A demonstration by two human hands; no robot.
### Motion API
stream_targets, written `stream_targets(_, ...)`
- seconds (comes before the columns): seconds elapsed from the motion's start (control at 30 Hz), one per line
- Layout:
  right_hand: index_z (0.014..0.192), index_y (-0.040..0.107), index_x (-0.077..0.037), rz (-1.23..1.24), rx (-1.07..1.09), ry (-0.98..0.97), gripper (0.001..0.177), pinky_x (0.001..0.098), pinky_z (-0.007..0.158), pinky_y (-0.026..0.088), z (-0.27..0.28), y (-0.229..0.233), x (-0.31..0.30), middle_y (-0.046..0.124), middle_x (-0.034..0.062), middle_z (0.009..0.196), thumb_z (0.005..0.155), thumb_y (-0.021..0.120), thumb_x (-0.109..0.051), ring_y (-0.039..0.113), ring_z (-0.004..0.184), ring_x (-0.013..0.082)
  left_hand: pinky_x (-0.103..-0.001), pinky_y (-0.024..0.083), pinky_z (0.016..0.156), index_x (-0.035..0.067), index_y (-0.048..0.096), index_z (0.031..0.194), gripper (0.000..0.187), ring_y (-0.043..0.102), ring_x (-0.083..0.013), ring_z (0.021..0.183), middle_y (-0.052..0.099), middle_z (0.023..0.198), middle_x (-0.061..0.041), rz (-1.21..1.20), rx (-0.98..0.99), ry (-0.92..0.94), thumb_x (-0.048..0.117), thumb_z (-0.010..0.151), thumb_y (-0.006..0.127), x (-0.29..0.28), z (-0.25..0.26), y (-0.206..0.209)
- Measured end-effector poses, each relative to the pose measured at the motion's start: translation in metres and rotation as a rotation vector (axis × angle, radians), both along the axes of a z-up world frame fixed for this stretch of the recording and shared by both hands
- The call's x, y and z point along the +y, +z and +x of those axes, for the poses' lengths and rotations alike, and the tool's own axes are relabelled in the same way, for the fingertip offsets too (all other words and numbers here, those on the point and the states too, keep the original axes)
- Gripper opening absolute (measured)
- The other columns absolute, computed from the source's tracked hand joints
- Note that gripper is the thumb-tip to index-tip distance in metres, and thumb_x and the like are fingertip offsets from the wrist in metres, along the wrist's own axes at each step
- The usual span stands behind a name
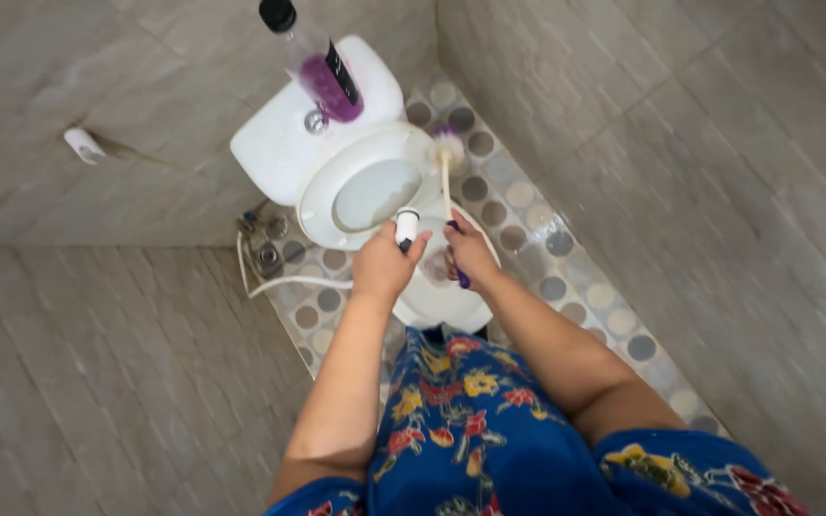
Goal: Scrubbing the interior of a toilet bowl using a handheld brush.
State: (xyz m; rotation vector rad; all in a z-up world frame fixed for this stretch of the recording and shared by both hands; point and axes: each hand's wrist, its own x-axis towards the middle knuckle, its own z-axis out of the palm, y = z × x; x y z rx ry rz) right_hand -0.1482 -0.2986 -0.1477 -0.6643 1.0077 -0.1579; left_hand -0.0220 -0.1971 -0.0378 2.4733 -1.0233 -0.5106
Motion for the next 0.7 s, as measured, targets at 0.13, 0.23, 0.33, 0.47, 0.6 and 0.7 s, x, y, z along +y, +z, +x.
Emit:
stream_targets(0.13, 0.161, 0.036, -0.026, -0.322, -0.002, 0.079, 0.058, 0.035, 0.036, 0.036, 0.0, -0.028, 0.024, 0.047, 0.0006, 0.056, 0.106, 0.053, -0.023, 0.041, 0.04, 0.0147, -0.056, 0.054, 0.071, 0.004, 0.064, 0.093, 0.056, 0.068, -0.0477, 0.084, 0.073, 0.086, -0.024, 0.039, 0.034, 0.029, 0.059, 0.087, 0.072, 0.002, 0.005, 0.011)
stream_targets(0.23, 0.159, 0.032, -0.026, -0.109, 0.091, 0.083, 0.058, 0.0373, 0.035, 0.039, -0.004, -0.057, -0.001, 0.047, 0.0042, 0.052, 0.104, 0.05, -0.024, 0.042, 0.037, 0.0189, -0.055, 0.054, 0.07, 0.004, 0.064, 0.093, 0.056, 0.068, -0.0479, 0.083, 0.073, 0.087, -0.024, 0.009, 0.039, 0.028, 0.058, 0.086, 0.073, 0.008, 0.001, 0.006)
stream_targets(0.33, 0.16, 0.035, -0.03, 0.289, 0.03, -0.027, 0.058, 0.0305, 0.035, 0.031, 0.01, -0.053, -0.018, 0.038, -0.0014, 0.053, 0.104, 0.047, -0.025, 0.034, 0.038, 0.0124, -0.054, 0.055, 0.072, 0.003, 0.062, 0.095, 0.058, 0.069, -0.0466, 0.084, 0.072, 0.087, -0.024, 0.081, 0.062, 0.041, 0.059, 0.089, 0.072, 0.012, 0.006, 0.008)
stream_targets(0.47, 0.158, 0.034, -0.033, 0.009, 0.038, -0.021, 0.059, 0.0349, 0.036, 0.032, 0.008, 0.0, 0.025, 0.041, 0.0013, 0.054, 0.102, 0.052, -0.027, 0.035, 0.039, 0.0152, -0.054, 0.054, 0.071, 0.004, 0.064, 0.097, 0.056, 0.069, -0.0469, 0.083, 0.073, 0.086, -0.024, 0.038, 0.067, 0.065, 0.058, 0.086, 0.072, 0.025, 0.003, 0.01)
stream_targets(0.6, 0.151, 0.04, -0.03, 0.124, 0.053, -0.042, 0.048, 0.0364, 0.037, 0.035, 0.009, -0.08, 0.014, 0.044, 0.0023, 0.056, 0.104, 0.05, -0.028, 0.038, 0.04, 0.0167, -0.053, 0.055, 0.07, 0.003, 0.063, 0.098, 0.057, 0.069, -0.0457, 0.081, 0.073, 0.085, -0.023, 0.069, 0.09, 0.075, 0.058, 0.087, 0.072, 0.033, 0.009, 0.009)
stream_targets(0.7, 0.149, 0.038, -0.036, 0.36, 0.016, -0.076, 0.045, 0.0308, 0.04, 0.03, 0.011, -0.104, -0.018, 0.039, -0.0011, 0.057, 0.107, 0.05, -0.029, 0.035, 0.042, 0.0131, -0.053, 0.055, 0.071, 0.003, 0.063, 0.096, 0.057, 0.069, -0.0455, 0.083, 0.073, 0.087, -0.023, 0.037, 0.039, 0.064, 0.058, 0.087, 0.072, 0.045, 0.011, 0.007)
